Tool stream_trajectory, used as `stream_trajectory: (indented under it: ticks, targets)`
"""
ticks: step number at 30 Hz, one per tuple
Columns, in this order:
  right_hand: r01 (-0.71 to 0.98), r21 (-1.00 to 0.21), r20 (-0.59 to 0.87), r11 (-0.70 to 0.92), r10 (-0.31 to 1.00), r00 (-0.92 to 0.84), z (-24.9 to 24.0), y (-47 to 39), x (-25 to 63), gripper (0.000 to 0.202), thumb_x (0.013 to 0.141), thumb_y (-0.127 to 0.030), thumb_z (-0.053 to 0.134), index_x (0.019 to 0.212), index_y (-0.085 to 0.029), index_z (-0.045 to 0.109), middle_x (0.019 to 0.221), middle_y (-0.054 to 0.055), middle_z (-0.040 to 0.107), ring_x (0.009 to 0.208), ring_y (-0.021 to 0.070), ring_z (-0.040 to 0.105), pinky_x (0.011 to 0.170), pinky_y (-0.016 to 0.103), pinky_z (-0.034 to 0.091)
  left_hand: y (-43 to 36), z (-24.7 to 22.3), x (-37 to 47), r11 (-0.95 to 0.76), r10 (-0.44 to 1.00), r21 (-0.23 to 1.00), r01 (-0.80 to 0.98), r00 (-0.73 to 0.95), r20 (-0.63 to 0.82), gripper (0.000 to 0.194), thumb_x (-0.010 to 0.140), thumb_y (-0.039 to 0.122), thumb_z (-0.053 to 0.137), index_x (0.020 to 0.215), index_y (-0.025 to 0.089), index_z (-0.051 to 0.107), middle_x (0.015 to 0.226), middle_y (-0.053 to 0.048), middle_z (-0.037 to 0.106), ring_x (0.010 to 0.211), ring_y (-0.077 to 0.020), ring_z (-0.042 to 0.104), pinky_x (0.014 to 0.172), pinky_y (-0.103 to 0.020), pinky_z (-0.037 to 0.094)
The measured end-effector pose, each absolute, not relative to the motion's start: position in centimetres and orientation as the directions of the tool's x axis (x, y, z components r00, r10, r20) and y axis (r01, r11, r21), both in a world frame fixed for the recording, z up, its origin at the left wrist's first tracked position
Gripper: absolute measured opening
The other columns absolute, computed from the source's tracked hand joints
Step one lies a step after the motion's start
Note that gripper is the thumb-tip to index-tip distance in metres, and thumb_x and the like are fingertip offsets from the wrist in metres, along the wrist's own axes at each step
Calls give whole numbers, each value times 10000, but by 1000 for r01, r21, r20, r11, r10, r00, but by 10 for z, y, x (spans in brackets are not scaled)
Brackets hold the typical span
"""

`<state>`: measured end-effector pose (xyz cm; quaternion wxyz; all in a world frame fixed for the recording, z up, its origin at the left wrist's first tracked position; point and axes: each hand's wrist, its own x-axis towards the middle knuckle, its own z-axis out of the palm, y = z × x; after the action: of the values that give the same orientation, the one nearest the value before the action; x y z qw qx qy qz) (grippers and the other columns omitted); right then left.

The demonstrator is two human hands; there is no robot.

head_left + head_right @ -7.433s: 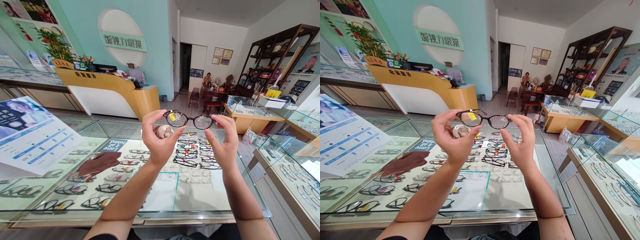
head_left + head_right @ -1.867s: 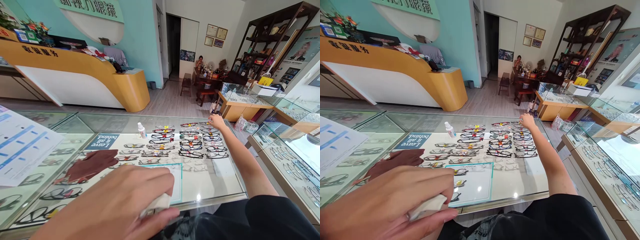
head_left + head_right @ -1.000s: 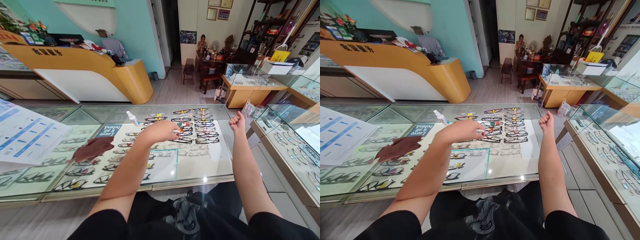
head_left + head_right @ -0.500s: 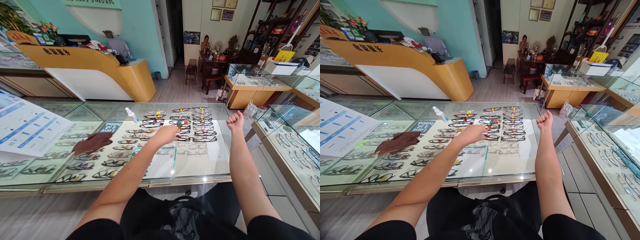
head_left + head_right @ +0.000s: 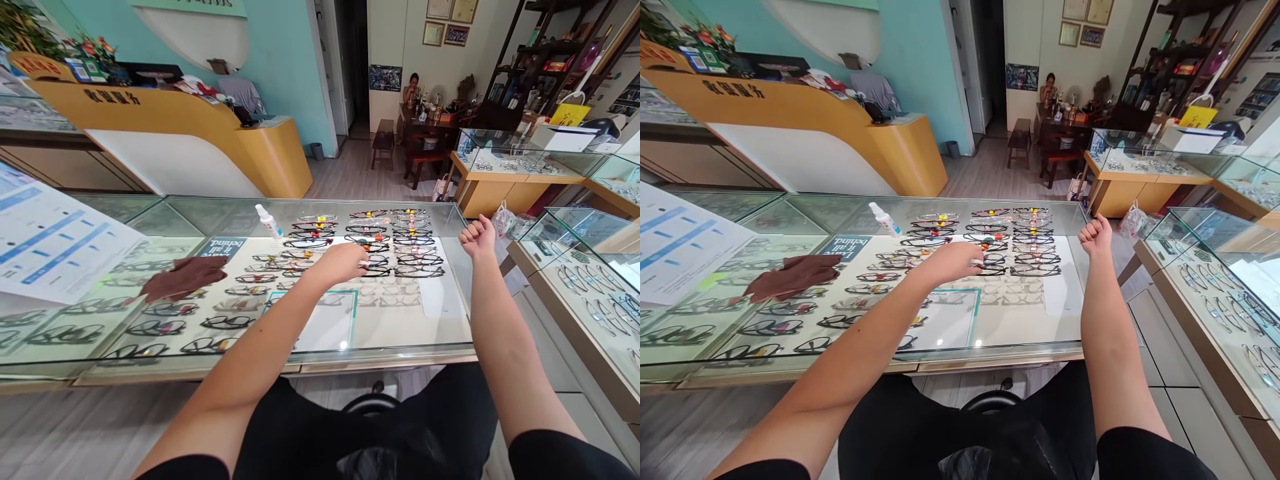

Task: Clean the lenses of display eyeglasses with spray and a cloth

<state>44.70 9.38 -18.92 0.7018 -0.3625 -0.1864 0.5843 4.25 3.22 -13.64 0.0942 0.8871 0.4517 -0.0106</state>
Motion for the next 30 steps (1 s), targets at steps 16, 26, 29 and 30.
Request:
stream_trajectory:
  ticks: [16, 26, 29, 30]
  targets:
    - [-603, -796, -101, -51, 994, 49, -133, 75, 415, 659, 1002, -499, 627, 680, -270, 100, 498, -112, 102, 447, 93, 72, 409, 230, 177, 45, -120, 38, -533, 819, 766, 358, 446, 362, 338, 779, 526, 729, 797, 193, 671, 1028, -96, 729, 974, -251, 671, 892, -361, 506]
    - [-503, -861, 211, 67, 949, -235, -129, 9, 257, 347, 638, -225, 863, 771, -229, 542, 639, -86, 505, 552, 75, 406, 560, 211, 383, 34, -130, 56, -286, 938, 958, -15, 201, 283, 491, 558, 552, 943, 681, 181, 646, 828, -15, 660, 745, -146, 527, 689, -276, 407]
    - [-529, -847, 205, 49, 949, -240, -139, 4, 253, 323, 596, -155, 807, 833, -225, 598, 695, -68, 555, 620, 90, 483, 627, 225, 431, 27, -146, 58, -239, 951, 969, -58, 188, 246, 519, 553, 588, 947, 694, 182, 656, 811, -10, 652, 720, -136, 518, 667, -264, 402]
    - [-537, -843, 195, 32, 949, -249, -140, 4, 255, 318, 597, -157, 799, 836, -223, 601, 690, -66, 551, 625, 92, 492, 631, 225, 431, 25, -150, 59, -224, 954, 972, -71, 186, 234, 524, 567, 604, 940, 710, 184, 662, 793, -5, 644, 701, -131, 505, 653, -260, 394]
